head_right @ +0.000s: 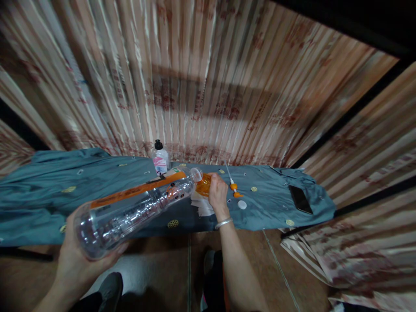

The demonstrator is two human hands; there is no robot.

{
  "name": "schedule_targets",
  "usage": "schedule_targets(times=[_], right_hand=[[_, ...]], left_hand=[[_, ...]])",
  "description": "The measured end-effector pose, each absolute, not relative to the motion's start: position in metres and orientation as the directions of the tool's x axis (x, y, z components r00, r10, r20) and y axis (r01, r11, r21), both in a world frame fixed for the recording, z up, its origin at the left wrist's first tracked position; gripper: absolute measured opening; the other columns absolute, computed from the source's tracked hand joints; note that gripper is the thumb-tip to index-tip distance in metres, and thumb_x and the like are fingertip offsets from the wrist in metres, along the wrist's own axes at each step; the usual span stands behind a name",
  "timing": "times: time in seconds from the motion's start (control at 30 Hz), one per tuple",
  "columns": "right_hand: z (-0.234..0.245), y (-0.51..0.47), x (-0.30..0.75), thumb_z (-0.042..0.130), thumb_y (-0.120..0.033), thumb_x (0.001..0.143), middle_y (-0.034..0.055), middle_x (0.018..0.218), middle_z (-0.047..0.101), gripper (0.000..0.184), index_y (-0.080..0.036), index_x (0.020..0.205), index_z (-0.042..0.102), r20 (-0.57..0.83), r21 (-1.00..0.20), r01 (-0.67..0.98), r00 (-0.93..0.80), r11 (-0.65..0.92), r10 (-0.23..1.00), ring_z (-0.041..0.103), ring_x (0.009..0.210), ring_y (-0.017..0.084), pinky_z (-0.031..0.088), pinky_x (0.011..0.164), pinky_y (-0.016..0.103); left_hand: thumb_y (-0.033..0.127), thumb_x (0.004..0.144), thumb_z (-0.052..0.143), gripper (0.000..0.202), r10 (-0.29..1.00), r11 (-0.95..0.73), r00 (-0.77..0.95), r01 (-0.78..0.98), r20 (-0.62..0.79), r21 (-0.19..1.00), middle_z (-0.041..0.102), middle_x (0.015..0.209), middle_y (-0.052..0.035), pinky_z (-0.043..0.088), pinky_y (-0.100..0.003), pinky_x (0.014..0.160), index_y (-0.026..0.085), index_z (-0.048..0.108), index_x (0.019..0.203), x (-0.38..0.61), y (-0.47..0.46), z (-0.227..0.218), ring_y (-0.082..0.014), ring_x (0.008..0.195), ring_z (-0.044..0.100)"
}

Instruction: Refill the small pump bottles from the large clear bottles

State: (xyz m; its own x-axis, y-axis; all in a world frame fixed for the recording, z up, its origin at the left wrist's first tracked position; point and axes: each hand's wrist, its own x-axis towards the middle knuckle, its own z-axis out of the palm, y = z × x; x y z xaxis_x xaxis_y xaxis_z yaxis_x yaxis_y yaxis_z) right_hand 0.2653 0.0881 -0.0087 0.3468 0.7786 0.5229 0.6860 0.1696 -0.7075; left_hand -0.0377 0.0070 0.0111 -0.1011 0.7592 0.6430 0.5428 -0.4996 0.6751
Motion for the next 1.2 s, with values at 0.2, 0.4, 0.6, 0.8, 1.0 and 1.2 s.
schedule_targets(times=[0.2, 0.4, 0.6, 0.8, 1.0, 1.2], right_hand=[[-0.009, 0.089, 0.265, 0.018, -0.044, 0.099, 0.0091, 0.088, 0.075, 0.056, -0.019, 0.090, 0.068, 0.522, -0.709, 0.685, 0.348, 0.170, 0.778, 0.068, 0.085, 0.022, 0.047, 0.080, 0.032], [-0.010, 0.090, 0.266, 0.019, -0.044, 0.099, 0.0087, 0.087, 0.075, 0.055, -0.021, 0.090, 0.068, 0.520, -0.714, 0.678, 0.345, 0.175, 0.782, 0.068, 0.084, 0.022, 0.047, 0.078, 0.032], [-0.010, 0.090, 0.266, 0.018, -0.045, 0.100, 0.0091, 0.086, 0.075, 0.056, -0.021, 0.091, 0.068, 0.530, -0.708, 0.682, 0.342, 0.183, 0.776, 0.068, 0.083, 0.022, 0.047, 0.078, 0.033], [-0.011, 0.091, 0.267, 0.018, -0.044, 0.100, 0.0113, 0.087, 0.075, 0.056, -0.020, 0.091, 0.068, 0.533, -0.698, 0.694, 0.336, 0.178, 0.776, 0.068, 0.083, 0.023, 0.047, 0.079, 0.035], [-0.011, 0.091, 0.267, 0.019, -0.043, 0.099, 0.0105, 0.085, 0.075, 0.054, -0.021, 0.089, 0.067, 0.522, -0.705, 0.689, 0.345, 0.167, 0.780, 0.068, 0.083, 0.023, 0.047, 0.080, 0.035], [-0.012, 0.093, 0.267, 0.018, -0.047, 0.099, 0.0095, 0.083, 0.074, 0.056, -0.022, 0.089, 0.067, 0.520, -0.712, 0.681, 0.352, 0.168, 0.779, 0.067, 0.080, 0.023, 0.046, 0.076, 0.034]], left_hand=[[0.055, 0.062, 0.075, 0.088, 0.746, -0.511, -0.083, 0.564, 0.660, 0.649, 0.061, 0.113, -0.0119, 0.061, -0.041, 0.073, 0.020, 0.044, 0.137, -0.038, 0.007, 0.012, -0.0293, 0.093, 0.068], [0.058, 0.066, 0.072, 0.089, 0.727, -0.530, -0.063, 0.581, 0.683, 0.618, 0.061, 0.113, -0.0125, 0.061, -0.038, 0.070, 0.017, 0.042, 0.139, -0.038, 0.007, 0.015, -0.0272, 0.091, 0.068], [0.059, 0.067, 0.071, 0.088, 0.696, -0.555, -0.036, 0.607, 0.718, 0.569, 0.061, 0.109, -0.0112, 0.061, -0.036, 0.067, 0.017, 0.043, 0.139, -0.038, 0.008, 0.018, -0.0258, 0.088, 0.068], [0.059, 0.066, 0.072, 0.089, 0.708, -0.547, -0.043, 0.597, 0.705, 0.587, 0.060, 0.112, -0.0125, 0.061, -0.038, 0.068, 0.018, 0.043, 0.139, -0.039, 0.007, 0.016, -0.0277, 0.091, 0.068], [0.057, 0.065, 0.074, 0.091, 0.726, -0.540, -0.054, 0.573, 0.686, 0.616, 0.060, 0.115, -0.0119, 0.062, -0.040, 0.071, 0.021, 0.041, 0.142, -0.038, 0.007, 0.018, -0.0287, 0.094, 0.069], [0.055, 0.063, 0.075, 0.098, 0.748, -0.532, -0.046, 0.554, 0.662, 0.640, 0.056, 0.119, -0.0120, 0.062, -0.044, 0.072, 0.025, 0.035, 0.148, -0.038, 0.005, 0.023, -0.0279, 0.090, 0.068]])
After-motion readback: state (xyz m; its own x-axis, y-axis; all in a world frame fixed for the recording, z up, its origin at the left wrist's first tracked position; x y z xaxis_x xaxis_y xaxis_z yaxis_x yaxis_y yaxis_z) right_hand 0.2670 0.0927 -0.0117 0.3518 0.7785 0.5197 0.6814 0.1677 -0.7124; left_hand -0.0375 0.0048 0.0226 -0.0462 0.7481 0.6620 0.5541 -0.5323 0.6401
